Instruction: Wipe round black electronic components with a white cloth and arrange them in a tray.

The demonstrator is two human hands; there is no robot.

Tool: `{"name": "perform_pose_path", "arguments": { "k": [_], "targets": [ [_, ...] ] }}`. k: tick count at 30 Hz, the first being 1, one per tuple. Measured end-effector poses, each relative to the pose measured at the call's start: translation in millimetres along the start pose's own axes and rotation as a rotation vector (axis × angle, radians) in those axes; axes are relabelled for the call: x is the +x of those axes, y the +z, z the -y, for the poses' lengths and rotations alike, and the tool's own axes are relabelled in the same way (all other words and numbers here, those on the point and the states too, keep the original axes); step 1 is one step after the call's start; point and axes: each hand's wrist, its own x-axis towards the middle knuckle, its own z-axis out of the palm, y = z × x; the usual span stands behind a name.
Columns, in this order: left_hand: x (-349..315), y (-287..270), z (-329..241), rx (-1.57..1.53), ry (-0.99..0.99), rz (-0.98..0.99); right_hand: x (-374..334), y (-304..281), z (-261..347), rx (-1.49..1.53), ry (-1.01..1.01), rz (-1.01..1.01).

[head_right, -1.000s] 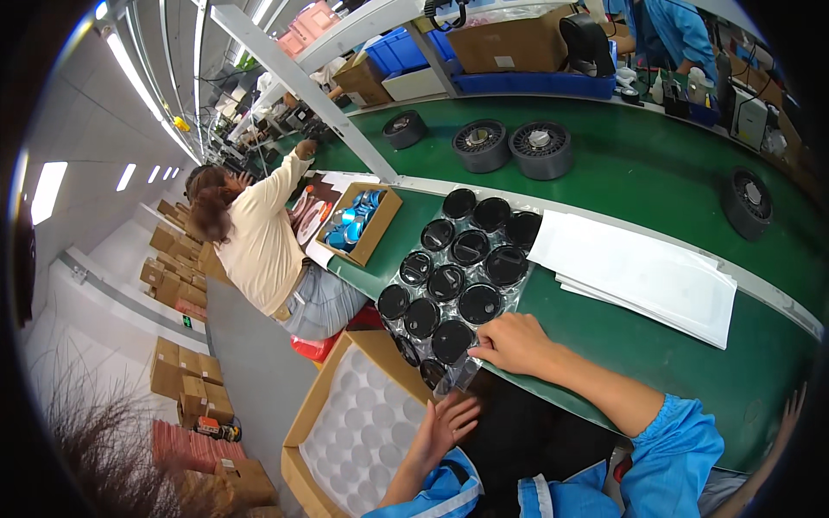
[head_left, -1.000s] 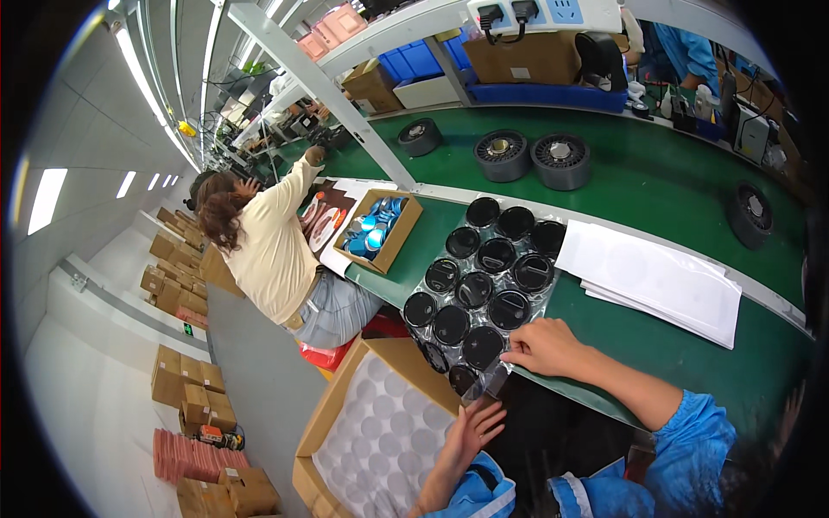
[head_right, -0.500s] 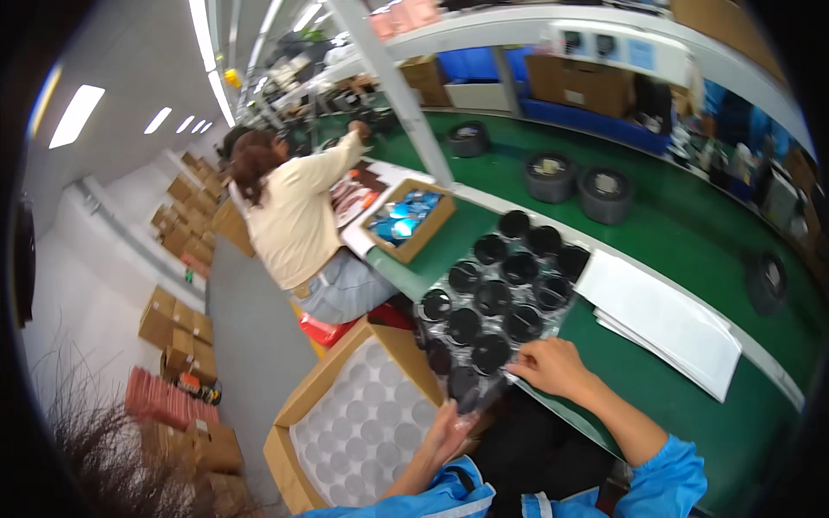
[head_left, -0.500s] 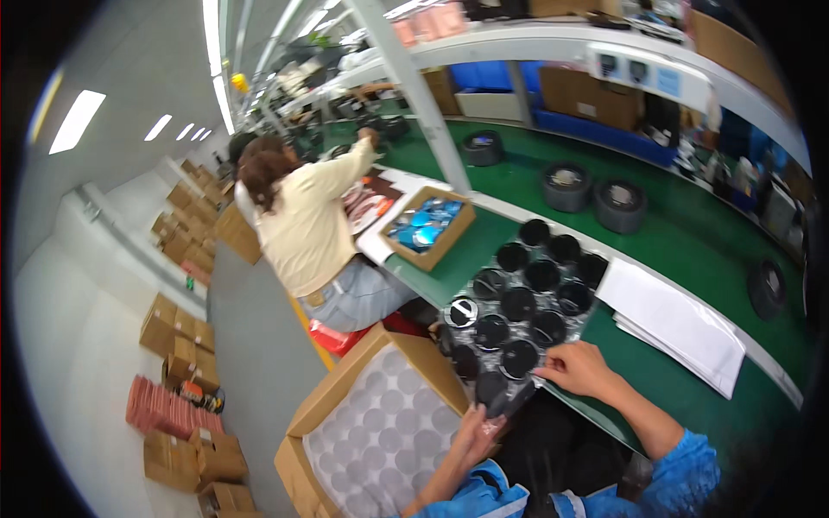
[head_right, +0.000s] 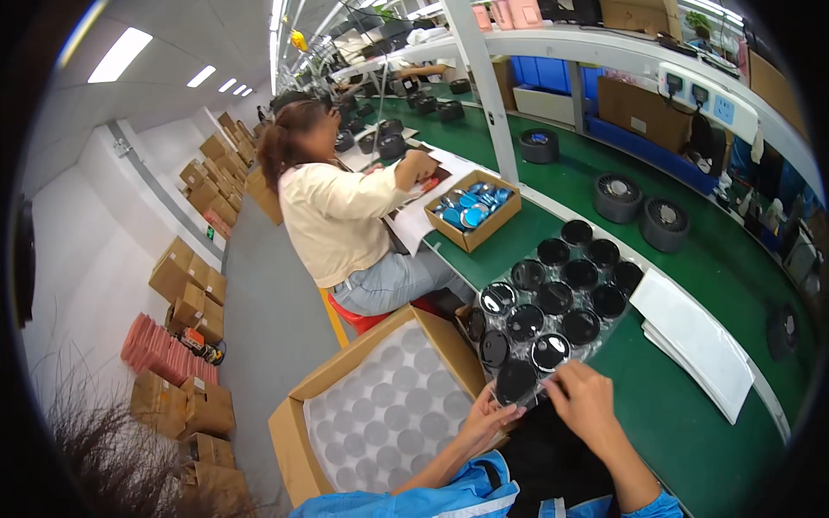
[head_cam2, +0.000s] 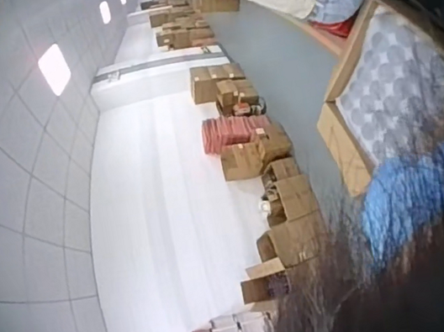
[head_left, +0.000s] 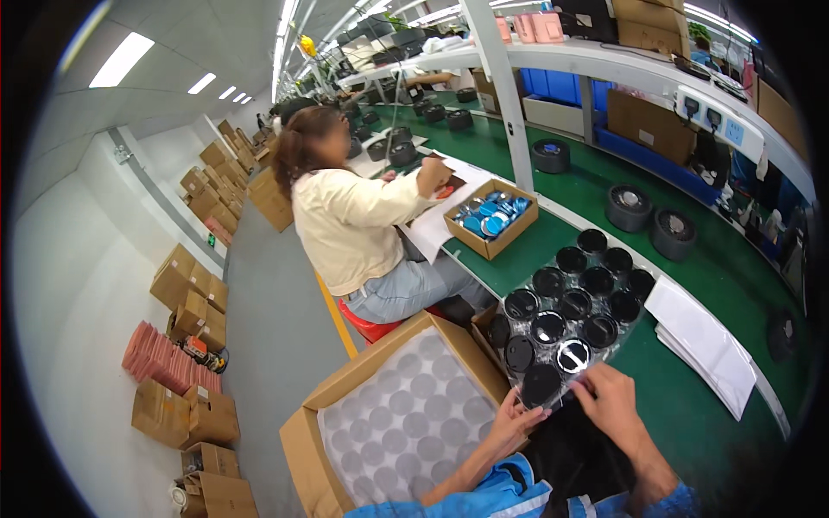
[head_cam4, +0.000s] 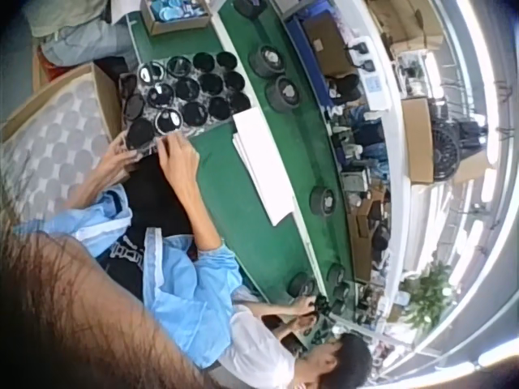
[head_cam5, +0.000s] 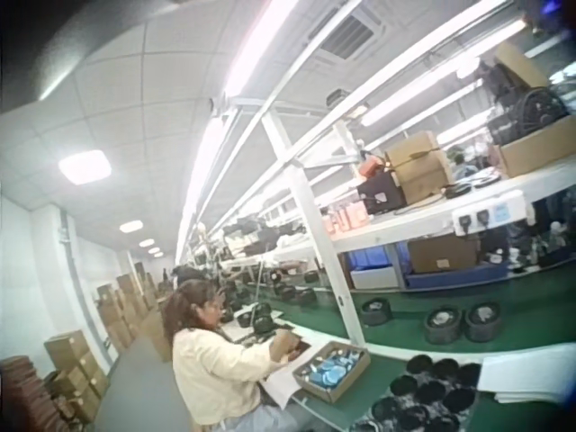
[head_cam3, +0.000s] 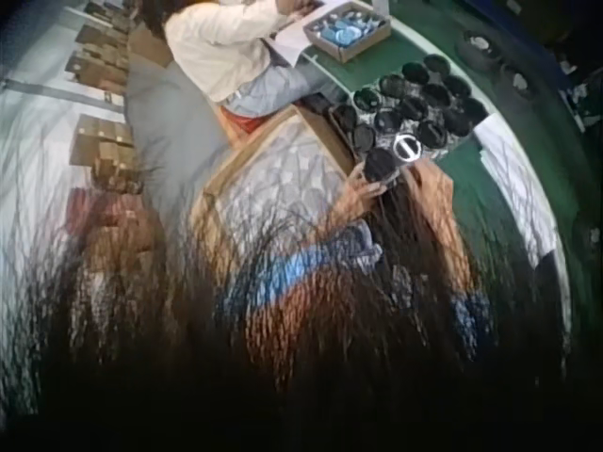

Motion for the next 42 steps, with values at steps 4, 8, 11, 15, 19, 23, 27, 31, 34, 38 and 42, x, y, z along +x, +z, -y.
{"name": "perform_pose_path", "arguments": {
  "k": [4,8,11,15,19,23,27,31,34,38,42],
  "targets": [
    [8,-20,-5,-0.023,0.022,0.026,-10,22,38,-0.058,-0.225,0.033],
    [23,-12,-29,-0.178,-0.043,0.039,-31,49,19,-0.152,-0.242,0.130],
    [31,-22,-30,-0.038,-0.060,0.004,-44,50,14,-0.257,-0.321,0.020],
    [36,-20,-20,0.150,0.019,-0.118,-52,31,23,-0.157,-0.275,0.066],
    [26,-10,-15,-0.034,-0.009,-0.022,-45,21,41,-0.050,-0.181,-0.005],
    [28,-1,-19,-0.073,0.030,-0.090,-28,35,33,-0.265,-0.250,0.038],
    [27,-7,-18,0.143,0.010,-0.158,-55,34,8,-0.286,-0.356,0.015],
    [23,19,-27,0.027,-0.002,-0.225,-60,29,-5,-0.214,-0.361,-0.004],
    [25,11,-26,0.055,0.003,-0.194,-62,37,-7,-0.208,-0.320,-0.012],
    [24,10,-26,0.085,-0.001,-0.205,-62,25,12,-0.159,-0.281,-0.001],
    [16,17,-30,0.184,0.020,-0.221,-35,21,56,-0.141,-0.258,-0.180]
  ]
}}
